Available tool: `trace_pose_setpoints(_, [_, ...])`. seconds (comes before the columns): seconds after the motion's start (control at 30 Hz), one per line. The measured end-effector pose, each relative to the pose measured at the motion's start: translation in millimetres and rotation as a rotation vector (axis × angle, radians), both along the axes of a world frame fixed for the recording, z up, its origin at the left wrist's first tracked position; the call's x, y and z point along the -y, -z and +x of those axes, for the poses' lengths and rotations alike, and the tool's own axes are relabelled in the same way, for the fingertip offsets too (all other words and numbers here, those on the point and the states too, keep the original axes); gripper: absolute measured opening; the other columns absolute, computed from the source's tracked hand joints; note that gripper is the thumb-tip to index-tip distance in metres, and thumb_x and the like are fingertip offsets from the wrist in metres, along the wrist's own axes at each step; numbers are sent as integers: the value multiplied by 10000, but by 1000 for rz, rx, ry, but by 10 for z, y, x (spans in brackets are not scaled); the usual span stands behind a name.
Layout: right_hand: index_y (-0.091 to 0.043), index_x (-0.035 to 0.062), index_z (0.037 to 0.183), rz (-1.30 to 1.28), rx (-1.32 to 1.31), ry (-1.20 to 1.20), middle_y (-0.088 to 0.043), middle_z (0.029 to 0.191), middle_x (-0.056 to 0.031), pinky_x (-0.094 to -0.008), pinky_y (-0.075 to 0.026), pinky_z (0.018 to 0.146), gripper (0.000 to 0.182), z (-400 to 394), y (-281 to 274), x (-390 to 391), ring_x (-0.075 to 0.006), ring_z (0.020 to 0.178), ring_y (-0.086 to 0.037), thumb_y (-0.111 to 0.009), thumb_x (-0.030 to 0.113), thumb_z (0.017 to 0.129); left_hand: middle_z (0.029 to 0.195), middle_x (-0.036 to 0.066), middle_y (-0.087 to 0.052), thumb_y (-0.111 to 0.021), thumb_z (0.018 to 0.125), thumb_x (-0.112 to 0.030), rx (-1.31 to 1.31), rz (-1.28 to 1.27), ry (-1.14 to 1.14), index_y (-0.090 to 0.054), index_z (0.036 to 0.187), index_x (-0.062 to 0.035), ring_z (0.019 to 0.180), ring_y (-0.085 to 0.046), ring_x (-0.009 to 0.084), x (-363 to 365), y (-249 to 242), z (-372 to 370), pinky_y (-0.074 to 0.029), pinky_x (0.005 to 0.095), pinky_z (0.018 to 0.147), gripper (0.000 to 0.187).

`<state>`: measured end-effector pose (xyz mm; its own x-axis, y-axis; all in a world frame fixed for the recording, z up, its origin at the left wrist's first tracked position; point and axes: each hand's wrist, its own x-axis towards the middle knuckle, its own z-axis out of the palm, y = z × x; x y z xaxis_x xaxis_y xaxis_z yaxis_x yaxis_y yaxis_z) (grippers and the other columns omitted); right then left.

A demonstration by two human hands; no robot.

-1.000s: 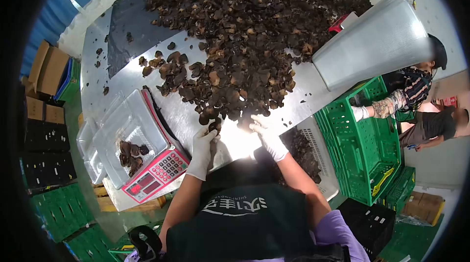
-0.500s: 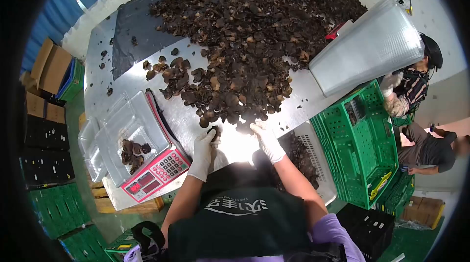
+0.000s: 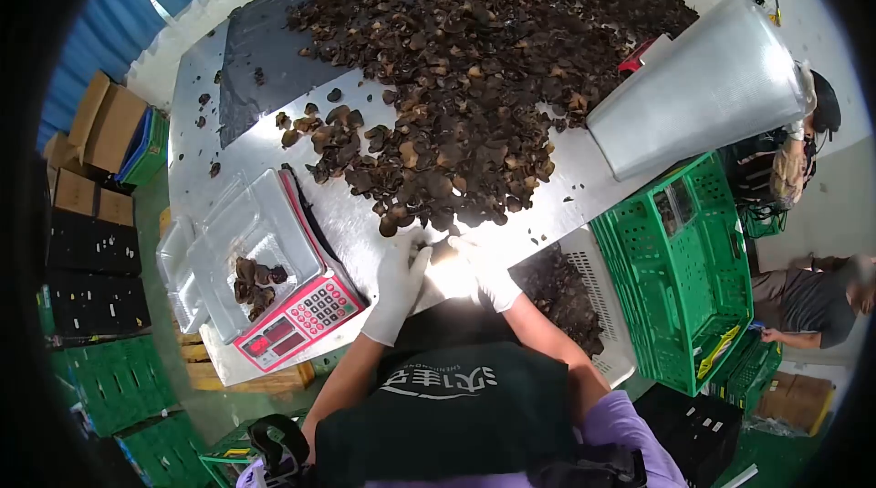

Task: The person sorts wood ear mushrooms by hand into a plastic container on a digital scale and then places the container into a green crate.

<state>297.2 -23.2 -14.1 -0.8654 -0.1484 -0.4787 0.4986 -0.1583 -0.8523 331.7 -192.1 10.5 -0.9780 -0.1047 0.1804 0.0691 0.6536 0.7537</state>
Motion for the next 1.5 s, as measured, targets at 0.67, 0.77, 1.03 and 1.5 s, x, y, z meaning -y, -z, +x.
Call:
trace_pose_setpoints(0.67, [-621, 56, 880, 1014, -618, -235, -616, 820, -111, -375, -490, 671, 142, -231, -4, 33, -288, 734, -614, -664, 152, 786, 1090, 98, -621, -492, 866, 127, 261, 1359, -340, -427, 1323, 14, 934, -612, 157, 373, 231, 95, -507, 277, 854, 476])
trace_pose_setpoints(0.77, [-640, 64, 996, 694, -423, -203, -633, 856, -77, -288, -481, 691, 191, -238, 233, -210, -188, 740, -601, -615, 155, 830, 1116, 102, -612, -473, 863, 140, 260, 1348, -372, -427, 1331, 13, 933, -614, 164, 363, 210, 92, -515, 283, 839, 487])
trace_pose_setpoints(1.03, [-641, 40, 988, 374, -292, -146, -580, 818, 42, -190, -423, 649, 177, -54, 209, -88, -27, 711, -475, -588, 7, 823, 1056, 132, -622, -498, 927, -5, 364, 1499, -289, -498, 1232, 21, 927, -652, 236, 444, 311, 136, -538, 300, 777, 306])
trace_pose_setpoints(1.5, [-591, 58, 1025, 94, -162, -410, -558, 784, 11, -211, -415, 598, 273, -249, -180, 267, -74, 702, -524, -686, 5, 775, 1158, 157, -587, -443, 846, 61, 332, 1756, -174, -496, 1236, 56, 1036, -590, 254, 629, -161, 215, -473, 372, 942, 393])
